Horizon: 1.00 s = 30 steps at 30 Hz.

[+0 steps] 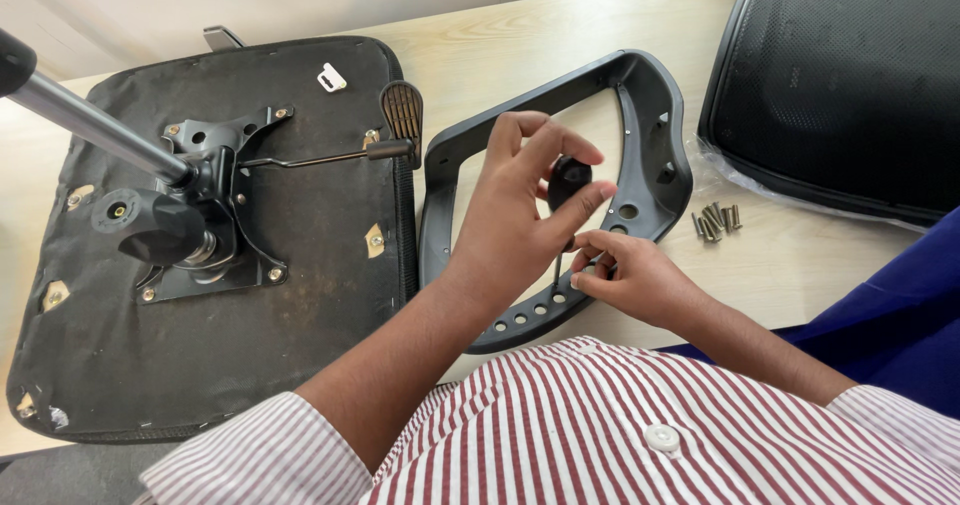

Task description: The person uses a screwdriver to fasten screws into a black plastic chair frame on a light wooden table. They align the frame, insert screws, and tighten them one by one while an upside-down chair base and additional screws remain on the table.

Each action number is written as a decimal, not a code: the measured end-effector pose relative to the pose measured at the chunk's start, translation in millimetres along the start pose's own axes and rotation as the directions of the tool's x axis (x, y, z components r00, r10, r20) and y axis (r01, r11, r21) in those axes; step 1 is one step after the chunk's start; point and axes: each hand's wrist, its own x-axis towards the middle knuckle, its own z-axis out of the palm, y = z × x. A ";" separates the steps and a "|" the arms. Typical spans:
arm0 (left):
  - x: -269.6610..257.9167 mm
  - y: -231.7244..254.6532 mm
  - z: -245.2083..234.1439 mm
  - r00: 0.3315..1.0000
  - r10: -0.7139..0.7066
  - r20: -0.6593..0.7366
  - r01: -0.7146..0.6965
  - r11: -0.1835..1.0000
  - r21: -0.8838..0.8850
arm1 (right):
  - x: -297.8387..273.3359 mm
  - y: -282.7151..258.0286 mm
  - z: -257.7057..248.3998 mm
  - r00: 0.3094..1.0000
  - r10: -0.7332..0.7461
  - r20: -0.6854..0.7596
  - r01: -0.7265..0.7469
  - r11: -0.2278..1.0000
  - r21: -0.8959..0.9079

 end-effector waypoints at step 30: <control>-13.1 -5.2 7.8 0.994 -0.025 0.106 0.023 0.999 0.025 | -11.6 -3.2 -14.1 0.999 -0.027 -0.042 0.026 0.999 -0.021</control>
